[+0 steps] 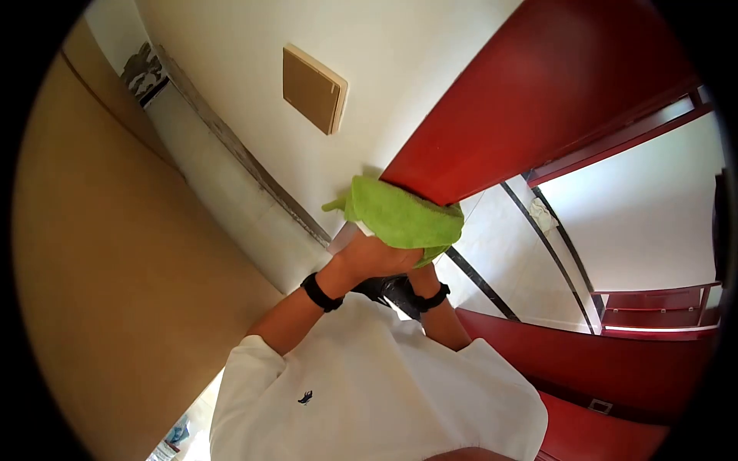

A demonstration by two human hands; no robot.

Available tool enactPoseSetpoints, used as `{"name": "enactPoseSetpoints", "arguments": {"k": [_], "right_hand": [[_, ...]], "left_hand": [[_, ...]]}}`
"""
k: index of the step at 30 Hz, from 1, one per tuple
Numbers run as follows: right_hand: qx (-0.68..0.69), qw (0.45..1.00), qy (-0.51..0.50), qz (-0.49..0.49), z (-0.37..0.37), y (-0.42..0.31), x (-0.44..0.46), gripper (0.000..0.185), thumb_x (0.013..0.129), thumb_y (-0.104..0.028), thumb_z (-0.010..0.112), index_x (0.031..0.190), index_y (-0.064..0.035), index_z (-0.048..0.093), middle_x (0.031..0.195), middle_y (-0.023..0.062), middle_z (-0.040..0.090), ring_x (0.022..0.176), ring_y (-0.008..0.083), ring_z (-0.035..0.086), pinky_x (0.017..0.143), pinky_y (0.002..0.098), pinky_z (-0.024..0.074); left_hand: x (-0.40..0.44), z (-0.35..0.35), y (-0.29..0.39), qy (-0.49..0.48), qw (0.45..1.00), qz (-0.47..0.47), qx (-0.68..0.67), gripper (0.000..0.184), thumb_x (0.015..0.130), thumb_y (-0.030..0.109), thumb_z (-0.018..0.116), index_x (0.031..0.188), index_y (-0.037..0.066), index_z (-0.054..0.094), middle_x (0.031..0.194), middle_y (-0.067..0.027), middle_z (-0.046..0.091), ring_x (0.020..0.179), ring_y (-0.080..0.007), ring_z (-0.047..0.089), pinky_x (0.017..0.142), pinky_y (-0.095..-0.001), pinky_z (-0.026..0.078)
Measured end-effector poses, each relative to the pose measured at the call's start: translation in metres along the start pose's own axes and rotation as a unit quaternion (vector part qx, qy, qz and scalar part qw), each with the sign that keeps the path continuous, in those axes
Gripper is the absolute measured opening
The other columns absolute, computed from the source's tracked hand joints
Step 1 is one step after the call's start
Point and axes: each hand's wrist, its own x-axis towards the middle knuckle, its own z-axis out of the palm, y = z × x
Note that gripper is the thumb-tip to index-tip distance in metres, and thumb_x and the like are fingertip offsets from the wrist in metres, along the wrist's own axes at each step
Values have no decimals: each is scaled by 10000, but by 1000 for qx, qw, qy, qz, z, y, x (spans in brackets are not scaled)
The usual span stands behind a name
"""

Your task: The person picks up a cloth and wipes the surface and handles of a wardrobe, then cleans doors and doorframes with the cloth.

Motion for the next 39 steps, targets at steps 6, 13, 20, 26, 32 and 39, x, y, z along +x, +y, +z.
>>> {"name": "enactPoseSetpoints", "arguments": {"k": [6,13,20,26,32,39], "right_hand": [[-19,998,51,-5,-10,0,22,463,732,-62,757,1148,-27,556,1145,83,598,989,200,566,865,335,451],[-12,981,192,4,-60,-13,98,454,722,-43,757,1128,-21,557,1126,83,599,962,189,566,846,325,453],[22,970,242,22,-26,-25,84,444,712,-24,757,1109,-15,558,1108,83,600,935,178,567,827,315,455],[-3,977,213,27,-1,-23,66,436,703,-7,757,1092,-10,559,1093,84,601,912,169,567,811,306,456],[-14,978,208,23,6,-24,62,429,695,9,756,1076,-5,560,1077,84,602,888,160,568,795,298,457],[32,958,283,25,-10,-40,76,421,685,28,756,1056,1,561,1059,84,604,861,149,569,777,288,459]], "left_hand": [[28,-21,-17,97,979,-80,-158,238,790,187,639,1014,112,665,1015,-39,658,916,-238,633,789,-370,510],[116,-114,-23,52,985,-70,-148,245,759,162,610,981,96,689,1087,-59,638,1035,-255,589,797,-446,475],[114,-90,-29,111,986,-13,-127,170,776,155,593,910,85,670,916,-71,649,819,-262,641,677,-381,519],[71,-65,-22,42,987,-24,-156,218,809,129,612,1015,85,667,1031,-100,644,913,-268,627,812,-375,489],[81,-73,-14,69,986,-75,-132,421,791,96,600,1212,111,624,1107,-88,635,964,-279,617,863,-373,477],[146,-130,-41,59,979,-60,-183,481,765,105,611,1231,223,626,933,-33,664,784,-208,641,669,-324,521]]}}
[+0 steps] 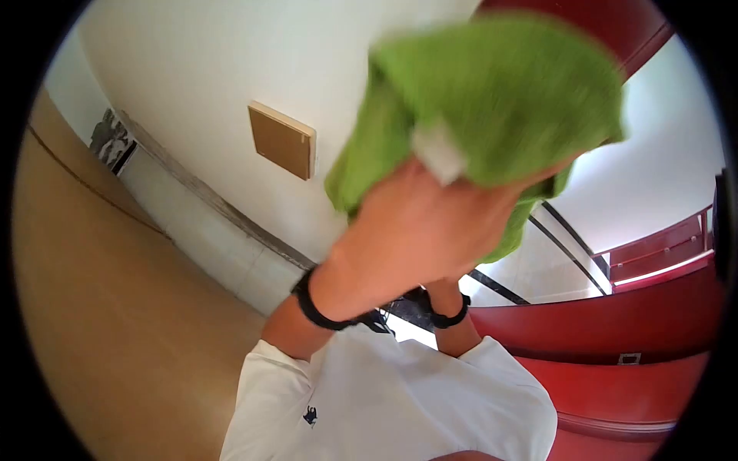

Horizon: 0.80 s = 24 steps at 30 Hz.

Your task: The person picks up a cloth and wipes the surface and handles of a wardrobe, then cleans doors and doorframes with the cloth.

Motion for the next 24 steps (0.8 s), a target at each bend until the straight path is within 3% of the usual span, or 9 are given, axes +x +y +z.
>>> {"name": "enactPoseSetpoints", "arguments": {"k": [2,5,8,10,13,15,16,18,24], "right_hand": [[33,998,46,9,1,-14,10,418,682,34,756,1051,2,561,1053,84,604,853,146,569,772,285,460],[83,993,87,17,9,-27,15,415,678,42,756,1042,5,561,1046,84,604,841,141,569,764,281,460],[57,998,0,35,-3,-11,-7,396,751,-38,743,1109,-3,577,1049,71,608,836,179,584,773,315,471],[-44,987,-151,10,-16,7,-26,415,776,-101,748,1147,-20,580,1058,78,610,873,214,592,803,357,474],[-123,972,-193,-43,-14,19,-47,434,780,-134,749,1165,-32,578,1074,84,611,915,235,589,832,378,467],[-158,965,-205,-53,-13,20,-57,446,783,-157,750,1177,-40,576,1086,88,612,942,248,588,852,392,463],[-171,961,-210,-56,-15,21,-61,453,784,-168,751,1183,-44,576,1091,90,613,956,255,587,861,399,460],[-192,955,-217,-63,-18,22,-68,466,787,-190,752,1195,-52,574,1102,93,614,984,269,586,881,413,456],[-182,952,-222,-105,-30,36,-74,578,764,-298,764,1266,-105,551,1242,123,575,1193,342,500,1035,465,364]], "left_hand": [[12,-2,-1,-84,996,-31,-18,482,772,122,612,1244,221,618,891,-46,669,756,-218,645,658,-330,525],[22,8,-8,55,996,53,48,459,795,168,606,1254,176,601,840,-86,673,724,-265,642,674,-373,532],[-10,31,-5,91,989,8,-119,378,813,193,618,1177,91,610,970,-116,676,847,-319,646,732,-448,523],[-37,24,-13,-77,972,-4,-223,335,844,201,624,1154,76,609,1043,-131,663,895,-316,645,741,-423,522],[-82,36,-17,-182,954,-87,-220,286,843,166,670,1124,114,666,841,-68,686,741,-247,644,681,-329,513],[-96,41,-15,-249,883,-251,-309,243,798,85,689,1039,51,680,855,-85,693,742,-232,657,666,-312,506],[-105,45,-13,-251,882,-249,-311,243,798,85,689,1039,51,680,855,-85,693,742,-232,657,666,-312,506],[-122,58,-15,-30,905,-56,-421,206,758,-52,594,921,23,694,806,-122,682,739,-262,659,633,-294,505],[-126,38,-47,-166,842,-125,-497,187,741,-96,573,837,10,693,754,-112,683,685,-194,664,642,-276,499]]}}
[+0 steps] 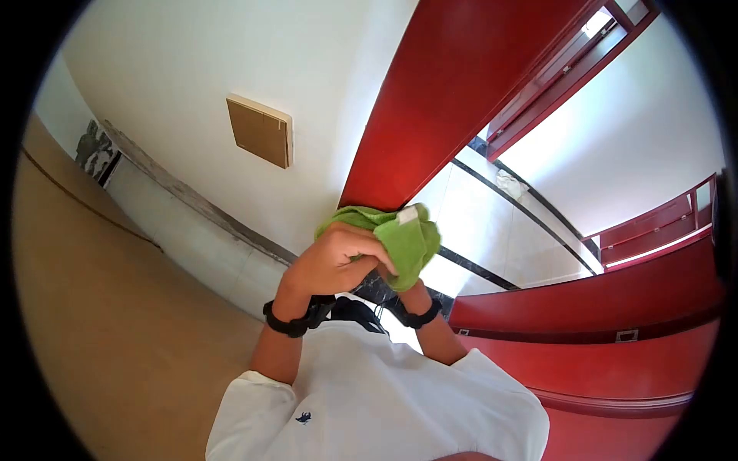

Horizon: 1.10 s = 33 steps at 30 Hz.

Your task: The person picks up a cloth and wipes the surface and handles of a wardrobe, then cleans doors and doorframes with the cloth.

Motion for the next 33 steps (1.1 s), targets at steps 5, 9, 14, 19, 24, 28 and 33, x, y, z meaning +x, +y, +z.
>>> {"name": "enactPoseSetpoints", "arguments": {"k": [5,9,14,19,24,28,33], "right_hand": [[-11,1000,-14,-5,-49,-11,61,599,763,-296,765,1284,-106,539,1281,122,555,1222,336,482,1052,458,349],[-22,999,-40,0,-74,-12,91,616,761,-294,767,1298,-107,529,1311,121,539,1246,332,468,1067,453,337],[28,993,-81,77,-90,-14,86,666,745,-294,780,1325,-111,509,1356,118,508,1266,322,457,1081,454,319],[40,995,-71,59,-87,-18,92,573,755,-270,769,1264,-100,570,1291,114,566,1195,323,518,1038,448,370],[96,995,-31,-9,-79,-8,113,485,775,-272,742,1206,-91,616,1206,103,613,1098,313,568,957,437,424],[45,999,13,16,-103,5,119,421,745,-256,752,1099,-56,647,1058,111,636,967,301,594,834,419,460],[8,998,70,-3,-142,36,142,398,740,-246,752,1069,-47,650,1017,113,632,927,299,594,794,411,463]], "left_hand": [[7,-8,-3,116,950,62,-285,295,825,-90,516,1108,-27,568,919,-99,660,859,-148,626,787,-282,477],[23,-1,30,180,948,74,-252,351,858,-80,513,1206,-45,482,983,-106,628,916,-141,597,849,-293,458],[28,9,34,212,953,71,-206,415,865,-40,575,1266,-55,468,972,-89,638,905,-140,603,851,-289,464],[27,14,28,182,975,87,-92,437,810,-25,656,1230,-28,534,944,-79,645,856,-126,613,807,-276,477],[33,10,42,120,989,75,51,413,754,-10,713,1149,-2,593,900,-88,634,813,-153,627,748,-268,486],[44,18,49,157,978,116,-70,428,798,-47,673,1204,-15,543,971,-77,634,911,-153,620,836,-292,483],[46,46,29,251,918,163,-260,426,832,-92,622,1233,-55,483,1153,-111,604,1051,-167,590,908,-318,474]]}}
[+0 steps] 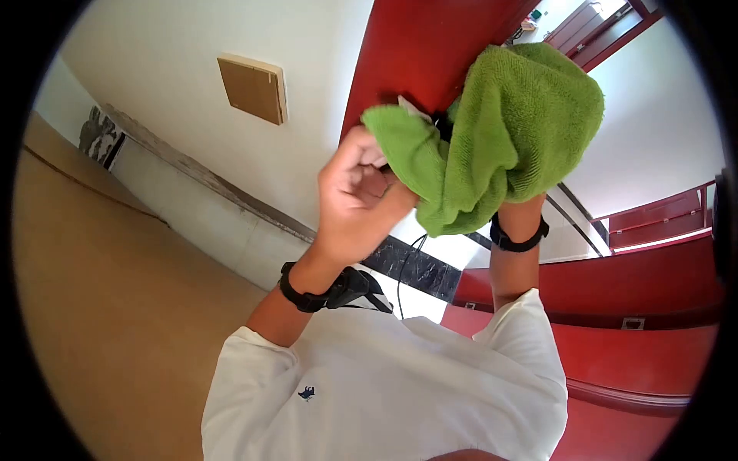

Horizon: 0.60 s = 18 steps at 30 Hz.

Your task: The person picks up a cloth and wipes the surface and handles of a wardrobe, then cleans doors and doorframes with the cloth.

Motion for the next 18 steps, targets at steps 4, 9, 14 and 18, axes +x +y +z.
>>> {"name": "enactPoseSetpoints", "arguments": {"k": [4,9,14,18], "right_hand": [[10,1000,1,-25,6,5,-2,380,737,-237,753,1045,-40,652,984,114,629,896,297,595,762,404,465],[87,995,-50,-18,50,-17,-27,329,719,-199,748,976,-20,646,896,119,606,789,285,577,644,376,444],[16,987,-110,-116,79,-9,-77,309,690,-125,751,968,-32,652,906,104,624,776,275,576,653,372,449],[115,983,-143,-10,107,-8,-108,266,694,-136,726,941,-67,657,915,80,644,759,260,586,659,368,440]], "left_hand": [[-11,-4,1,30,987,-46,153,329,786,-110,642,1085,-19,539,985,-58,641,952,-147,614,847,-302,502],[-34,-28,-12,82,923,-17,376,395,671,37,754,981,18,510,834,-74,571,747,-175,570,684,-307,480],[-54,-38,-10,94,870,-121,469,372,701,42,722,985,30,482,898,-127,579,784,-277,573,700,-365,476],[-67,-55,-7,71,810,-247,527,392,730,26,682,1046,43,451,966,-164,577,888,-382,559,767,-434,455]]}}
